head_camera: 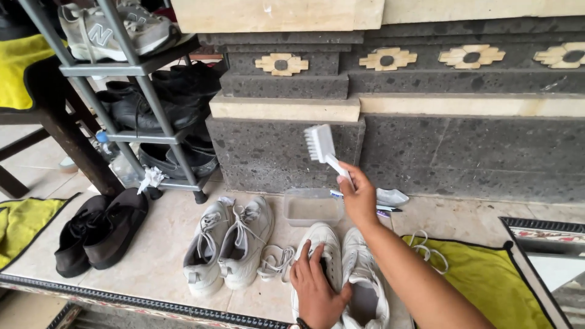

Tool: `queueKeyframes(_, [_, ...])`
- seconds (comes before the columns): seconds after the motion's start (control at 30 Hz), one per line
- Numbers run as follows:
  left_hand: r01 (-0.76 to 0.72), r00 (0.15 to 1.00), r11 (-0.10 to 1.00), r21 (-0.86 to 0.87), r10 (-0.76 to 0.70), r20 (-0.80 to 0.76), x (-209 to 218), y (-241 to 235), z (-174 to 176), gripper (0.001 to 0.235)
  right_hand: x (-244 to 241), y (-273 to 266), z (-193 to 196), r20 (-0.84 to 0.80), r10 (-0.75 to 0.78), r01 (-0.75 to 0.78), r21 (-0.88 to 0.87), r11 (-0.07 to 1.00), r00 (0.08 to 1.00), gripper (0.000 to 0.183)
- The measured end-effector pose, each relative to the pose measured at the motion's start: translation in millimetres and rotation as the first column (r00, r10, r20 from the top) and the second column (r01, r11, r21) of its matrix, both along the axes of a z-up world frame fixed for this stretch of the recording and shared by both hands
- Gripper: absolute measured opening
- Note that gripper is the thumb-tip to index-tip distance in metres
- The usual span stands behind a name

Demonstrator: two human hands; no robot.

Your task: The person removes the laces from a pair of white sneakers and then uses a white brush to scrub the upper surface of one shoe. The laces are placed on a nearby towel, and the brushing continues on the same shoe for the remainder of the clip.

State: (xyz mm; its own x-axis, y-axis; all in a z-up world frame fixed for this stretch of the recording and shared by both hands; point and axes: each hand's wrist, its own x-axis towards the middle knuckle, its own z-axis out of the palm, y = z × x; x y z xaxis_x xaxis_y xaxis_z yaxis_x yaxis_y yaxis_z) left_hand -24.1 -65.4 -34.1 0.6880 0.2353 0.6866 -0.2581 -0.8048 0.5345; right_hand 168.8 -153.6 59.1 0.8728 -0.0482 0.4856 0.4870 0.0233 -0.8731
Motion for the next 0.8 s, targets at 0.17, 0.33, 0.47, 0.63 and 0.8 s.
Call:
queueKeyframes(0.17, [0.03,0.999,1.0,0.007,-0.03,-0.017,2.1,3.2,1.0,0.094,27.5,-5.0,-47.5,-0.182,-0.056,-0.043,-0.497,0.867,0.982,0.033])
queueKeyframes(0.33, [0.021,1.0,1.0,-0.002,-0.021,-0.022,-4.6,-1.4,5.3,0.092,-13.4,-11.0,-13.6,-0.029,0.019,-0.025,-0.202,0.979,0.999,0.041])
queueKeyframes(0.47, [0.036,0.999,0.999,-0.009,-0.036,-0.015,-2.1,2.1,7.3,0.093,3.1,-20.1,-31.9,-0.149,-0.013,-0.057,-0.457,0.888,0.989,0.039])
queueKeyframes(0.63, [0.04,0.997,0.999,0.002,-0.04,-0.072,-10.4,-0.8,1.1,0.095,-3.4,-33.8,-50.6,-0.245,0.013,-0.11,-0.387,0.915,0.969,0.051])
queueKeyframes(0.8, [0.043,0.997,0.999,-0.014,-0.044,-0.062,-2.4,2.7,5.1,0.094,-19.5,-36.9,-40.5,-0.019,0.091,-0.092,-0.306,0.947,0.996,0.043])
